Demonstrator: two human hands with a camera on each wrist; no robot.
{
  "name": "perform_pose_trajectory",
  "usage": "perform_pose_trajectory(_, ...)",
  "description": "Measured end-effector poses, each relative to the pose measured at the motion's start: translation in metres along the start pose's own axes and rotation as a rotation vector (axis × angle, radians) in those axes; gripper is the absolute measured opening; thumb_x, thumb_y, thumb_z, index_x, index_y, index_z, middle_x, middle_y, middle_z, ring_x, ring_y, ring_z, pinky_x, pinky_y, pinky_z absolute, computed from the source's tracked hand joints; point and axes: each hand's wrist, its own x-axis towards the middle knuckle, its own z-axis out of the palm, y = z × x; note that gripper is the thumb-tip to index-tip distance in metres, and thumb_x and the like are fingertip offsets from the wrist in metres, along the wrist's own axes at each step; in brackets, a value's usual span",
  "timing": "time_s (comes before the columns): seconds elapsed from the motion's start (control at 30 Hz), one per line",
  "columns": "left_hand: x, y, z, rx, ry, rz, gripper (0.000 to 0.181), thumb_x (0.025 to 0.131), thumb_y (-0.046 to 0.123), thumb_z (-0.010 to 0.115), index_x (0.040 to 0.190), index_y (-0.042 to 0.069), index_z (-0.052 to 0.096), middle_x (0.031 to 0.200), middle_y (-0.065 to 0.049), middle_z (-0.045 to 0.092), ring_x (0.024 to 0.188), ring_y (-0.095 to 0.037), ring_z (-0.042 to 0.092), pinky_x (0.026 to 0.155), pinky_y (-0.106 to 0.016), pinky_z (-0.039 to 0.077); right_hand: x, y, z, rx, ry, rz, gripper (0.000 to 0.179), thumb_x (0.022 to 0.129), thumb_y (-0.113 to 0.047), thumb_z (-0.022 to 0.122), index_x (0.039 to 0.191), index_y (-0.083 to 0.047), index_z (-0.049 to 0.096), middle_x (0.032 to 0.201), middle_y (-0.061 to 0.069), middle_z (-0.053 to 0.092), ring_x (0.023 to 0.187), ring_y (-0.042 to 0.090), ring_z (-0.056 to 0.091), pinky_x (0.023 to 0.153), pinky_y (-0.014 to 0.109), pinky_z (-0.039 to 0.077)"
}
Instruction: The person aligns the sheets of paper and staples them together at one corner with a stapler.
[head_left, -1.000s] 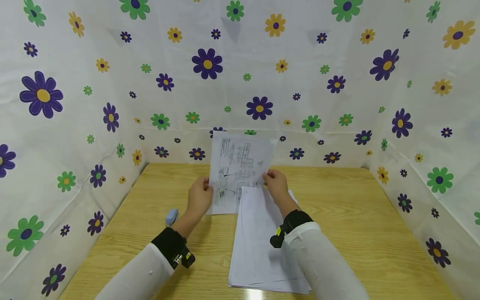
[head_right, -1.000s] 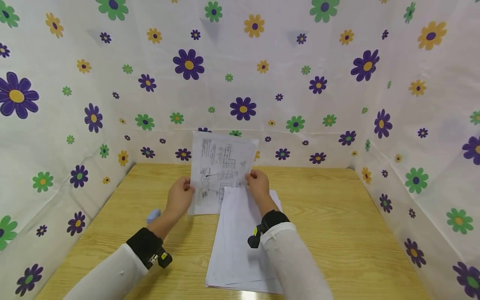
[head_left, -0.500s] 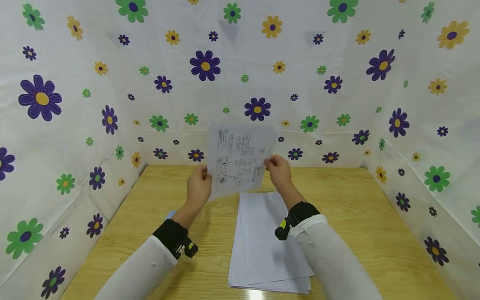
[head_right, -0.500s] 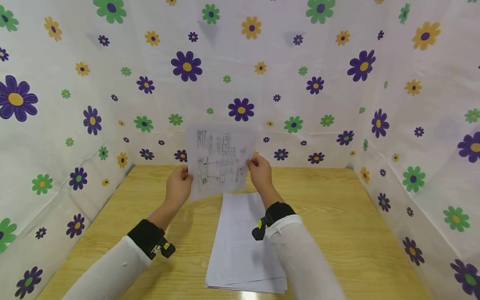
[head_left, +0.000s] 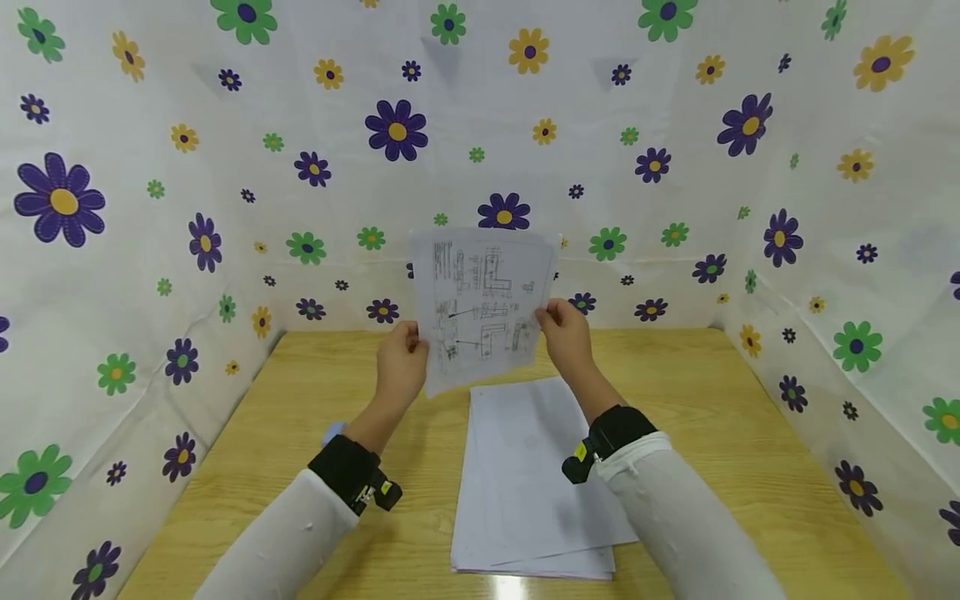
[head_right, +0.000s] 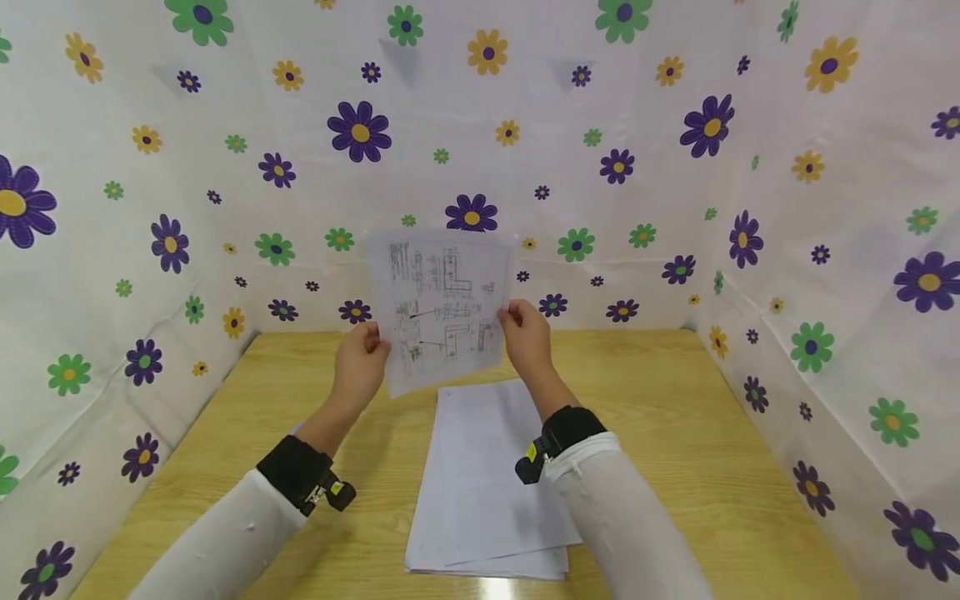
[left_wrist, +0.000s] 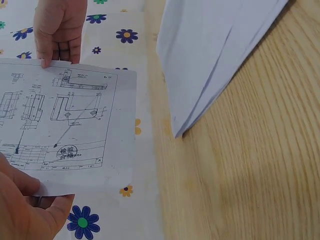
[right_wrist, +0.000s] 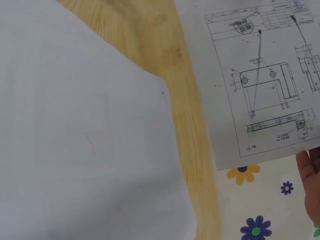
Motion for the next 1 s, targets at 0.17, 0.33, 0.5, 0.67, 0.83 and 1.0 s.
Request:
perform_pose_trajectory(0.17, -0.003, 0.006, 0.003, -0.011, -0.021, 0.008, 0.023, 0.102, 0.002, 0.056, 0.123, 0.002, 0.062, 0.106, -0.016, 0.071, 0.095, -0.03, 0.07, 0.082, -0.043, 0.059, -0.005, -0.004, -0.013, 0.013, 0.006, 0.003, 0.019, 0.106, -0.017, 0.058, 0.115, -0.002, 0.065, 0.109, 0.013, 0.069, 0.1, 0.027, 0.065, 0.093, 0.043, 0.056)
perform_pose_trajectory(0.33, -0.005, 0.014, 0.005, -0.031, -0.057, 0.028, 0.025, 0.101, 0.003, 0.058, 0.125, 0.003, 0.062, 0.107, -0.015, 0.071, 0.096, -0.029, 0.069, 0.084, -0.041, 0.059, -0.009, -0.017, -0.03, 0.029, -0.025, 0.043, 0.02, 0.106, -0.017, 0.057, 0.117, -0.002, 0.064, 0.11, 0.014, 0.066, 0.1, 0.028, 0.064, 0.095, 0.046, 0.056)
perform_pose_trajectory(0.5, -0.007, 0.02, 0.006, -0.06, -0.105, 0.029, 0.026, 0.1, 0.001, 0.057, 0.125, 0.003, 0.061, 0.107, -0.015, 0.07, 0.096, -0.028, 0.068, 0.083, -0.038, 0.058, -0.014, -0.026, -0.044, -0.006, -0.05, 0.065, 0.021, 0.107, -0.018, 0.055, 0.119, -0.002, 0.063, 0.109, 0.015, 0.064, 0.096, 0.028, 0.061, 0.09, 0.043, 0.056)
perform_pose_trajectory(0.67, -0.01, 0.028, 0.006, -0.071, -0.16, 0.002, 0.027, 0.101, 0.006, 0.058, 0.129, 0.004, 0.059, 0.109, -0.013, 0.07, 0.096, -0.027, 0.068, 0.083, -0.036, 0.059, -0.02, -0.029, -0.055, -0.025, -0.056, 0.067, 0.02, 0.107, -0.017, 0.055, 0.116, -0.001, 0.064, 0.105, 0.016, 0.063, 0.09, 0.027, 0.06, 0.084, 0.042, 0.056)
perform_pose_trajectory(0.83, -0.011, 0.036, 0.004, -0.153, -0.202, -0.014, 0.026, 0.104, 0.014, 0.059, 0.129, 0.006, 0.058, 0.108, -0.012, 0.069, 0.094, -0.026, 0.07, 0.079, -0.035, 0.061, -0.029, -0.031, -0.065, -0.035, -0.084, 0.083, 0.022, 0.107, -0.017, 0.055, 0.116, 0.001, 0.064, 0.105, 0.017, 0.064, 0.089, 0.026, 0.061, 0.078, 0.032, 0.055)
perform_pose_trajectory(1.0, -0.012, 0.038, 0.004, -0.183, -0.214, -0.023, 0.023, 0.103, 0.012, 0.061, 0.125, 0.006, 0.06, 0.105, -0.013, 0.07, 0.091, -0.027, 0.07, 0.076, -0.034, 0.062, -0.041, -0.025, -0.071, -0.019, -0.111, 0.106, 0.022, 0.107, -0.014, 0.055, 0.117, 0.004, 0.063, 0.106, 0.018, 0.065, 0.09, 0.026, 0.064, 0.074, 0.025, 0.056)
